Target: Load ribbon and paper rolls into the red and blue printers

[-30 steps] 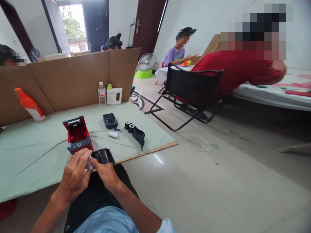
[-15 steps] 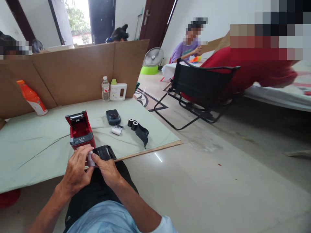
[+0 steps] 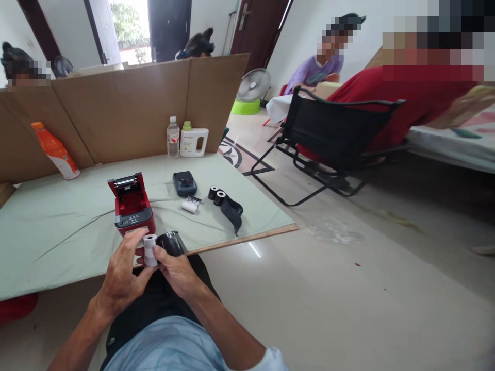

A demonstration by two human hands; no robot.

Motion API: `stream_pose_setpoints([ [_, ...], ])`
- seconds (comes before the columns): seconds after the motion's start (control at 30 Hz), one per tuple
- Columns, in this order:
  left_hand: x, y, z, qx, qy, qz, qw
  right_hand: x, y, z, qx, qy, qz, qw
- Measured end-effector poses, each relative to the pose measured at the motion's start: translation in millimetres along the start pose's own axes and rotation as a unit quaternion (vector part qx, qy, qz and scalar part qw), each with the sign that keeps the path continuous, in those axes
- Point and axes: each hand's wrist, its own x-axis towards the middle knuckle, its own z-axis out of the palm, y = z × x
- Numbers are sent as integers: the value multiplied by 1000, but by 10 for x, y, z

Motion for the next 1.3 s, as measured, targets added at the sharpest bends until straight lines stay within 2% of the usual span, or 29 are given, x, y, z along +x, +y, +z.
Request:
stream_pose_setpoints([
  [0.2, -188, 123, 29, 17, 26, -45, 998, -303, -32, -15, -150, 79, -63, 984],
  [0.4, -322, 286, -24, -14, 6, -68, 998, -466, 24, -79, -200, 112, -74, 971],
  [0.57, -383, 328, -16, -7, -47, -42, 998, -550, 81, -86, -189, 150, -51, 969],
  [0.77, -469, 308, 30, -13, -61, -37, 997, -568, 89, -47, -143, 120, -33, 982],
  [0.97, -563, 289, 14, 3, -81, -29, 996, -549, 217, -65, -110, 102, -9, 989],
  [1.3, -663, 241, 114, 24, -63, -36, 997, -527, 365, -102, -103, 129, -1, 986],
])
